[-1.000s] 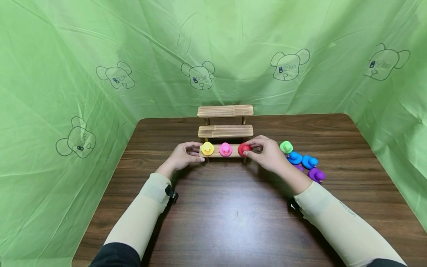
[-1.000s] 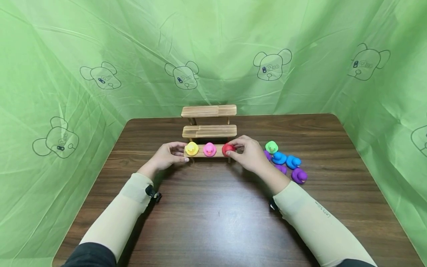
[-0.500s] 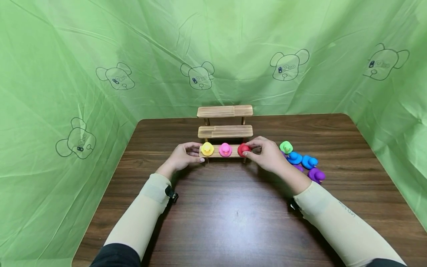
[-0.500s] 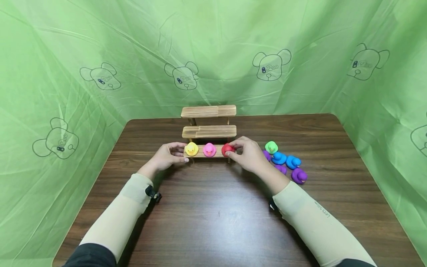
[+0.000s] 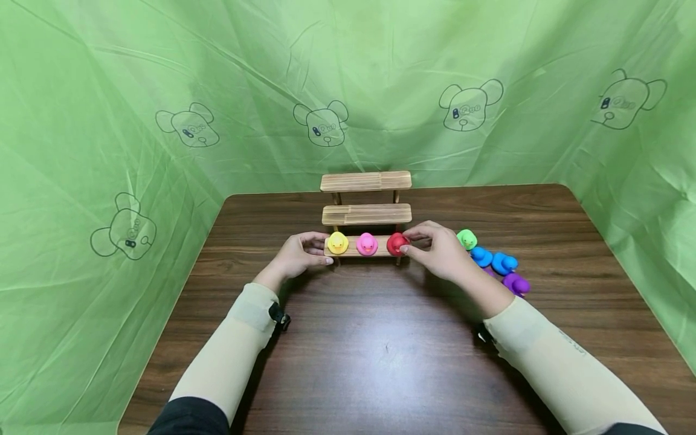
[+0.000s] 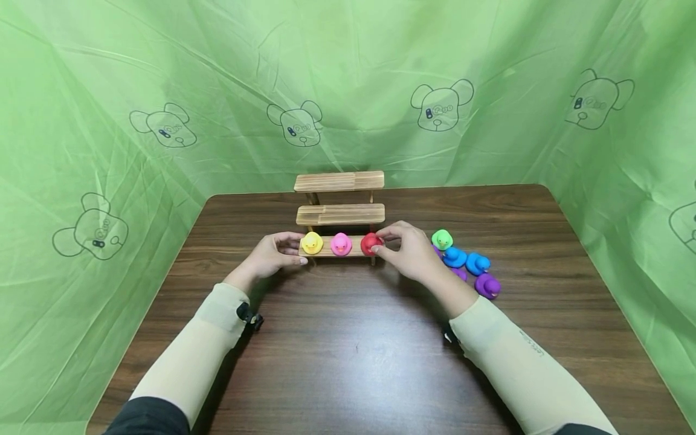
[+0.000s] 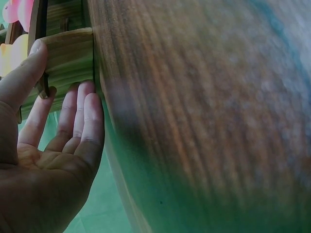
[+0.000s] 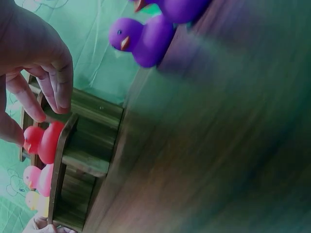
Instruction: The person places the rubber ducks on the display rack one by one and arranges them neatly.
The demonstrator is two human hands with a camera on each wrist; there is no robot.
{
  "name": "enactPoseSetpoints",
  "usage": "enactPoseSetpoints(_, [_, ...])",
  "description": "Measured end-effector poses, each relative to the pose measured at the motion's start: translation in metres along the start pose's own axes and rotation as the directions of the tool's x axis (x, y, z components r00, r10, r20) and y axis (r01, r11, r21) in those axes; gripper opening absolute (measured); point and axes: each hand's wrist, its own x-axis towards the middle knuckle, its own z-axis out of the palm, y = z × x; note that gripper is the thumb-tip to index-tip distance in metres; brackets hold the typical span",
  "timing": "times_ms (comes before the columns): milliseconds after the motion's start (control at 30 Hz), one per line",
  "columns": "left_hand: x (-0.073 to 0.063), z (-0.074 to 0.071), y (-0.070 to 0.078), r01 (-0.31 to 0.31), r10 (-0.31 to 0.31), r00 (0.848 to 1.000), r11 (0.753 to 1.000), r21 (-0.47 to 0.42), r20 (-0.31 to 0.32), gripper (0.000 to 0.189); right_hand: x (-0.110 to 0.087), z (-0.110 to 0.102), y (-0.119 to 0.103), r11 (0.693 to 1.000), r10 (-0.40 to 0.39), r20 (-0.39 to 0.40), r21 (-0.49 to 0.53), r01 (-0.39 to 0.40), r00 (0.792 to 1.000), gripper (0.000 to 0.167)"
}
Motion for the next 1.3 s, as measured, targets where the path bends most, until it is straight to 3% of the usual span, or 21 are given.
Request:
enactPoseSetpoints(267, [0.0, 0.0, 0.001, 0.004, -0.004, 1.0, 1.0, 0.013, 0.0, 0.058, -0.007, -0.021, 0.007, 1.0, -0.009, -0.103, -0.021, 0.007, 0.995, 0.031])
enactPoseSetpoints(533, [-0.001, -0.001, 0.002, 0.018, -0.018, 1.0, 1.0, 0.002, 0.0, 0.057, -0.013, -0.046, 0.022, 0.992, 0.092, -0.157, -0.066, -0.104, 0.983, 0.034])
enactPoseSetpoints(733, [0.0, -0.001, 0.0, 0.006, -0.006, 1.0, 1.0, 0.0, 0.004, 0.057, -0.016, -0.061, 0.034, 0.988, 0.109, -0.191, -0.084, -0.126, 0.976, 0.034])
enactPoseSetpoints(1000, [0.001, -0.001, -0.001, 0.017, -0.017, 1.0, 1.0, -0.001, -0.003, 0.057, -0.021, -0.077, 0.052, 0.973, 0.181, -0.173, -0.11, -0.202, 0.968, 0.039])
enactPoseSetpoints(1300, [0.0, 0.0, 0.0, 0.013, -0.013, 1.0, 1.0, 0.0, -0.005, 0.057, -0.023, -0.085, 0.068, 0.95, 0.247, -0.082, -0.174, -0.258, 0.966, 0.048])
